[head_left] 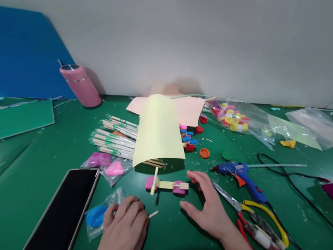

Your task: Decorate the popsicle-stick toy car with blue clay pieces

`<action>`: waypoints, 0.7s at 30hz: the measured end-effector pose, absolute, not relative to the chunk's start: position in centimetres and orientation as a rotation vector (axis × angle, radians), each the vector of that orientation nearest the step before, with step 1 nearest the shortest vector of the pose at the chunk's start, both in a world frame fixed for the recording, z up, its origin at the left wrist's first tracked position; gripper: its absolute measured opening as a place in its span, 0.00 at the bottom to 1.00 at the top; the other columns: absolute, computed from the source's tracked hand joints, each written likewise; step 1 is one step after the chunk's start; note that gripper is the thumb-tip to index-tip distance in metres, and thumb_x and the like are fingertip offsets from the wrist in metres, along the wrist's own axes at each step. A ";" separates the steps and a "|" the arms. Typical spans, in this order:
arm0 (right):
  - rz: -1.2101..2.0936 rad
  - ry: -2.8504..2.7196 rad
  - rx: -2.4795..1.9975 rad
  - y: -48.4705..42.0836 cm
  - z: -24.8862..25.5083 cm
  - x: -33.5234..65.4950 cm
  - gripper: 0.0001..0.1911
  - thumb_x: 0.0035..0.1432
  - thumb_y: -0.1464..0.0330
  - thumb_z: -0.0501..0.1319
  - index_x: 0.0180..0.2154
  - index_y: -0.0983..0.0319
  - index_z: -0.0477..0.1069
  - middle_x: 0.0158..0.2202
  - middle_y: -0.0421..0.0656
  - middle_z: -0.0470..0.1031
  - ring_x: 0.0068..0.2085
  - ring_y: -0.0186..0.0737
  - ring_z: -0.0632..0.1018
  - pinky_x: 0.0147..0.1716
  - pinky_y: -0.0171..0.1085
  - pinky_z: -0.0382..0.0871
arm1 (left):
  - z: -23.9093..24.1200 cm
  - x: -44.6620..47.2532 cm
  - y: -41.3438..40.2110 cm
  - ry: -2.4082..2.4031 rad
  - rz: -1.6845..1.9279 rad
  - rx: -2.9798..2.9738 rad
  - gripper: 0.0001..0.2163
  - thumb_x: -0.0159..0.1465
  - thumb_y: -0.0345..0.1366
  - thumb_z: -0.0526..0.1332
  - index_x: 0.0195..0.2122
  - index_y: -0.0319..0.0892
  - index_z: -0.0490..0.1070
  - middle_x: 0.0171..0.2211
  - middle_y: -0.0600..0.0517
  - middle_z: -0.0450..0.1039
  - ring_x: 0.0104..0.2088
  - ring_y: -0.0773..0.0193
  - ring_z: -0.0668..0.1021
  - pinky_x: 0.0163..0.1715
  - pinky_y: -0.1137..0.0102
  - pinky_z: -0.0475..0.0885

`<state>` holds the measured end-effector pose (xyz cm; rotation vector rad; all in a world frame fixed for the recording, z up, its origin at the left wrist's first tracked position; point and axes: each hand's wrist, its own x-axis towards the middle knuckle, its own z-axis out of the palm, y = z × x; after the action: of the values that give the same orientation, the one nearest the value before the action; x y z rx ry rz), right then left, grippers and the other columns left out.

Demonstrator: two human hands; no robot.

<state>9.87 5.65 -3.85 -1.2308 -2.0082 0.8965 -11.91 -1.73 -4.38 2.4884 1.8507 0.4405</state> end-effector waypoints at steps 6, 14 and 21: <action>0.859 -1.790 -1.143 5.4 -3.9 9.7 0.25 0.49 0.70 0.60 0.50 0.56 0.58 0.42 0.45 0.64 0.38 0.40 0.69 0.35 0.38 0.66 | -4.7 -8.7 -2.7 1.795 0.447 2.458 0.09 0.59 0.27 0.52 0.31 0.46 0.69 0.34 0.51 0.73 0.45 0.55 0.68 0.43 0.59 0.53; 0.838 -1.626 -1.065 4.7 -4.6 9.4 0.16 0.52 0.73 0.56 0.44 0.58 0.63 0.32 0.41 0.66 0.30 0.35 0.69 0.28 0.35 0.65 | -4.6 -6.4 -2.8 1.936 0.508 2.377 0.08 0.59 0.28 0.53 0.26 0.44 0.69 0.27 0.52 0.72 0.38 0.57 0.71 0.41 0.58 0.55; 0.800 -1.574 -1.105 4.6 -4.8 9.5 0.10 0.54 0.73 0.55 0.40 0.60 0.64 0.28 0.40 0.65 0.28 0.33 0.68 0.26 0.33 0.64 | -2.9 -11.7 -3.1 2.074 0.509 2.525 0.12 0.57 0.36 0.56 0.42 0.41 0.66 0.40 0.44 0.70 0.43 0.52 0.69 0.39 0.59 0.59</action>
<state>9.49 4.58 -4.79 -1.1053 -1.5744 0.8005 -11.73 -3.08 -2.86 2.5250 2.0744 0.5091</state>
